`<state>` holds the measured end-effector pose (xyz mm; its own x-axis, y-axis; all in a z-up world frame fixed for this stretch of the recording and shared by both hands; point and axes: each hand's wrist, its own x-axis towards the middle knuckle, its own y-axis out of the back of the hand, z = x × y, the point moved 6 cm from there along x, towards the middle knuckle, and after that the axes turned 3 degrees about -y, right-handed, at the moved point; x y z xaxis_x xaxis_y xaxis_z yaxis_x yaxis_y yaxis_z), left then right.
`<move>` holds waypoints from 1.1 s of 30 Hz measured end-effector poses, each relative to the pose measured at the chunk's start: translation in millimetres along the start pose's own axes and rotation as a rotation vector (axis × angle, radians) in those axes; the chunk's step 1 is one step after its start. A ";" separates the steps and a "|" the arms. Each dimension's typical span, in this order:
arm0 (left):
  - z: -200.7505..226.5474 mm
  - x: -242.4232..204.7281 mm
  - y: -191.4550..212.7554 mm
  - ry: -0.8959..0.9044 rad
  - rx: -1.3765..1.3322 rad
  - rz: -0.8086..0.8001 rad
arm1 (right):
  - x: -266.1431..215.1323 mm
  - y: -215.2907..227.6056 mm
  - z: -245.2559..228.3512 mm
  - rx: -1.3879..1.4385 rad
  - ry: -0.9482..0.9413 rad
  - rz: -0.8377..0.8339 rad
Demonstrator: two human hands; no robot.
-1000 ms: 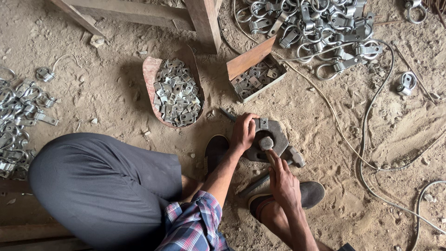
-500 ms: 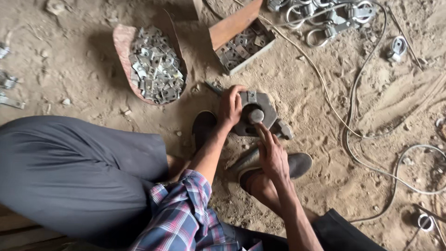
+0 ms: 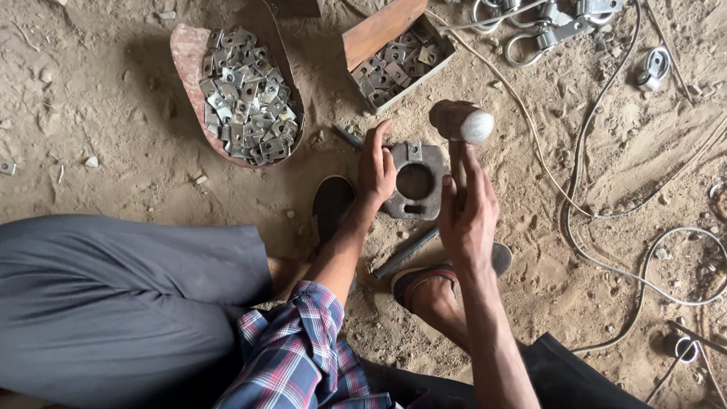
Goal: The person sits on the ground and repeatedly hammers small metal parts placed on a heavy metal anvil. They pick up individual parts from a nearby container, position them on the anvil, and strike them with a hammer before moving them to a different pile.
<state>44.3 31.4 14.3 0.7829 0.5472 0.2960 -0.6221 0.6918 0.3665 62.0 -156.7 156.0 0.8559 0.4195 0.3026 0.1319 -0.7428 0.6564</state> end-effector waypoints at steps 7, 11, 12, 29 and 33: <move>7.5 0.4 5.9 -0.109 -0.048 0.021 | -11.1 -54.2 16.5 -0.139 -0.119 -0.278; 2.3 -7.3 -0.7 -0.083 0.154 -0.097 | -12.3 -50.3 11.1 -0.147 -0.152 -0.290; 4.1 -2.2 -2.5 -0.100 0.147 -0.099 | -9.5 -47.2 6.6 -0.143 -0.121 -0.266; 21.4 -0.1 -3.3 -0.236 0.202 -0.168 | -75.3 -45.3 45.4 -0.193 -0.115 -0.391; 25.4 -0.5 -2.2 -0.280 0.208 -0.147 | -72.4 -45.5 46.0 -0.168 -0.232 -0.438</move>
<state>45.1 17.7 35.7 0.8501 0.2793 0.4463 -0.5135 0.6271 0.5857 17.1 -177.4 72.5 0.8294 0.5311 -0.1735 0.4364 -0.4219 0.7947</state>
